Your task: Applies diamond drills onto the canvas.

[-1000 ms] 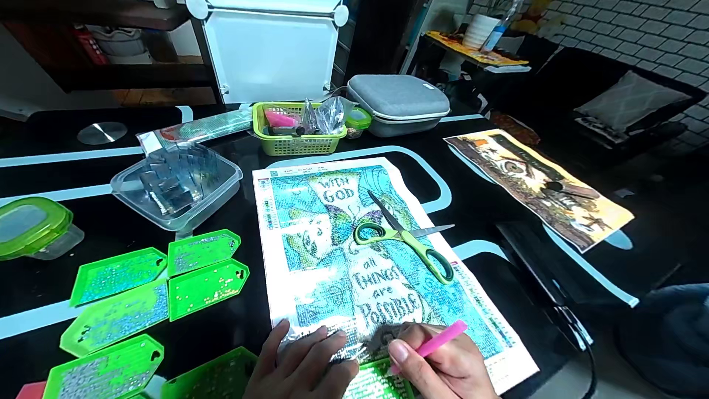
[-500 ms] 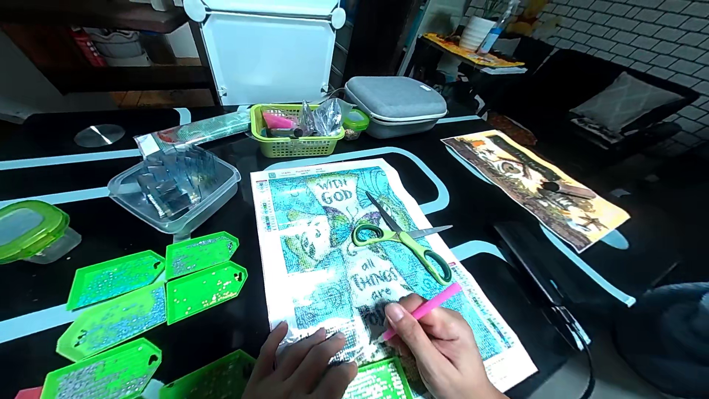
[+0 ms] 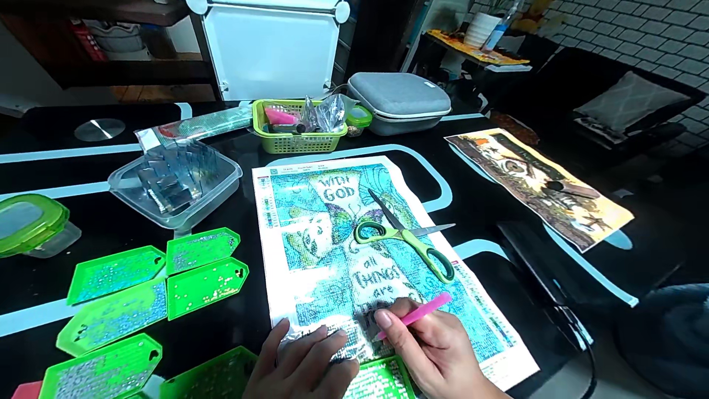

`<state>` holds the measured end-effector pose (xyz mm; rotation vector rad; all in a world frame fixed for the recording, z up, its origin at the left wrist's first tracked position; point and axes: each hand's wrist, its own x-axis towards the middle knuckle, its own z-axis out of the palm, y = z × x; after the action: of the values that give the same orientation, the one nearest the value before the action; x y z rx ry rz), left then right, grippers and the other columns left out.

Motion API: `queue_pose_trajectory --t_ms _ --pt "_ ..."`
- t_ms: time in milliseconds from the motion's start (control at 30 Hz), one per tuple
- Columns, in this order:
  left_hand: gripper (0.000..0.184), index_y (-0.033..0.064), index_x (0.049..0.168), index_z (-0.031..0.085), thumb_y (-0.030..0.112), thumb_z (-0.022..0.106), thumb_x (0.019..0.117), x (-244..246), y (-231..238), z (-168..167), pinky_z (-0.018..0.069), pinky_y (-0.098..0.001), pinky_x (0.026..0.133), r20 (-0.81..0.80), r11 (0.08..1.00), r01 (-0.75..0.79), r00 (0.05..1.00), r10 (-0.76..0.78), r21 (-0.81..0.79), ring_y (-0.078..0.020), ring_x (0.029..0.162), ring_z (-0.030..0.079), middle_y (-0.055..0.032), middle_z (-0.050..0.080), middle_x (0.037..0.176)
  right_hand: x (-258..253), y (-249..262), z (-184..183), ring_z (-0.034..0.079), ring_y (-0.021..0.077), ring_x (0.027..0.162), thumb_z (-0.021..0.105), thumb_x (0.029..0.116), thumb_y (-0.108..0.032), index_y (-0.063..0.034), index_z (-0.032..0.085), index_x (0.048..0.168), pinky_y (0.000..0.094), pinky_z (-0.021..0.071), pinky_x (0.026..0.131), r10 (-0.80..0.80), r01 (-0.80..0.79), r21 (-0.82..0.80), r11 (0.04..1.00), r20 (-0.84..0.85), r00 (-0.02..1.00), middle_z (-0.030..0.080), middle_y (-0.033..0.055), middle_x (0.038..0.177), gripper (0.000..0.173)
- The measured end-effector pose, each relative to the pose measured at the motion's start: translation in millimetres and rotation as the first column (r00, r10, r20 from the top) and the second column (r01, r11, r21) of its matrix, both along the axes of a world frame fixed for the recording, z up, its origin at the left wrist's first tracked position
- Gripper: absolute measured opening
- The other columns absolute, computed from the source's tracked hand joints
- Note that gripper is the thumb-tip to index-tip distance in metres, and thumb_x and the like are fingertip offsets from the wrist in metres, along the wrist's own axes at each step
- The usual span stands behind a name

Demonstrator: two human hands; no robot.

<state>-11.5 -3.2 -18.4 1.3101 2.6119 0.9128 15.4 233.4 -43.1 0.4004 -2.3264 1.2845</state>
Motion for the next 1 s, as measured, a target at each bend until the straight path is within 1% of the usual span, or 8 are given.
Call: queue_pose_trajectory --t_ms 133,200,233,300,367,500,733,1000 --pt "0.042 0.0184 0.119 0.075 0.047 0.075 0.0879 -0.3 0.5 0.4 0.0266 -0.0601 0.117 -0.009 1.0 -0.002 1.0 0.002 -0.001 -0.0269 0.129 0.062 -0.006 0.069 0.135 0.7 1.5 1.9 0.059 0.0053 0.066 0.051 0.1096 -0.026 -0.0033 0.062 0.093 0.016 0.0494 0.061 0.035 -0.03 0.106 0.994 -0.042 0.999 0.061 0.0058 0.075 0.03" --pt "0.042 0.0184 0.119 0.075 0.047 0.075 0.0877 -0.2 0.6 1.0 0.0269 -0.0605 0.117 -0.007 1.0 -0.003 1.0 0.003 -0.004 -0.0272 0.129 0.062 -0.006 0.069 0.134 1.2 3.2 1.7 0.059 0.0059 0.068 0.05 0.11 -0.025 -0.0036 0.061 0.094 0.0165 0.05 0.064 0.066 -0.062 0.09 0.994 -0.039 0.997 0.06 0.0059 0.078 0.029" --pt "0.042 0.0184 0.119 0.075 0.047 0.075 0.0877 -0.1 0.3 1.3 0.0271 -0.0607 0.117 -0.005 1.0 -0.004 1.0 0.004 -0.006 -0.0273 0.129 0.062 -0.006 0.069 0.135 1.3 3.7 1.0 0.059 0.005 0.068 0.05 0.1101 -0.025 -0.0035 0.061 0.095 0.0161 0.0503 0.064 0.071 -0.069 0.053 0.996 -0.035 0.997 0.061 0.0056 0.078 0.029" --pt "0.042 0.0186 0.119 0.075 0.047 0.075 0.0883 -0.4 0.2 1.2 0.0264 -0.0604 0.117 -0.001 1.0 -0.002 1.0 0.002 -0.008 -0.0269 0.13 0.061 -0.0059 0.069 0.135 0.9 4.1 0.0 0.06 0.0019 0.066 0.049 0.1106 -0.026 -0.0041 0.06 0.095 0.0152 0.051 0.062 0.06 -0.061 -0.035 0.998 -0.026 0.998 0.061 0.0038 0.076 0.029" --pt "0.042 0.0185 0.119 0.075 0.048 0.074 0.0887 -0.3 0.1 1.1 0.0261 -0.0602 0.117 0.001 1.0 0.002 1.0 -0.002 -0.012 -0.0266 0.13 0.061 -0.0059 0.068 0.136 0.5 3.4 -0.8 0.06 0.0007 0.065 0.049 0.1107 -0.026 -0.0045 0.06 0.095 0.0145 0.0505 0.06 0.051 -0.052 -0.066 0.996 -0.013 0.999 0.06 0.0028 0.074 0.029" --pt "0.042 0.0183 0.119 0.075 0.047 0.076 0.0879 -0.5 0.1 0.9 0.0262 -0.0603 0.117 0.0 1.0 -0.001 1.0 0.001 -0.002 -0.0267 0.129 0.061 -0.0063 0.069 0.135 -0.3 2.4 -2.3 0.06 0.0019 0.066 0.05 0.1104 -0.025 -0.0031 0.061 0.093 0.0151 0.0502 0.061 0.058 -0.058 -0.049 0.997 -0.002 0.998 0.06 0.0042 0.074 0.03" --pt "0.042 0.0182 0.118 0.075 0.047 0.075 0.0881 -0.6 0.3 2.1 0.0271 -0.0601 0.116 0.003 1.0 -0.001 1.0 0.001 -0.006 -0.0268 0.128 0.062 -0.0063 0.069 0.135 -0.9 1.7 0.8 0.058 0.0053 0.066 0.05 0.1102 -0.024 -0.0024 0.06 0.092 0.0159 0.0488 0.062 0.087 -0.086 0.038 0.996 -0.014 0.996 0.06 0.0065 0.076 0.031" --pt "0.042 0.0183 0.118 0.075 0.047 0.075 0.0885 -1.2 0.2 2.8 0.027 -0.0598 0.116 0.0 1.0 0.001 1.0 -0.001 -0.013 -0.0263 0.128 0.062 -0.0061 0.069 0.135 -1.3 1.5 1.2 0.057 0.0058 0.065 0.05 0.1101 -0.025 -0.0031 0.059 0.09 0.0158 0.0479 0.062 0.088 -0.086 0.061 0.994 -0.031 0.996 0.059 0.0062 0.074 0.031"
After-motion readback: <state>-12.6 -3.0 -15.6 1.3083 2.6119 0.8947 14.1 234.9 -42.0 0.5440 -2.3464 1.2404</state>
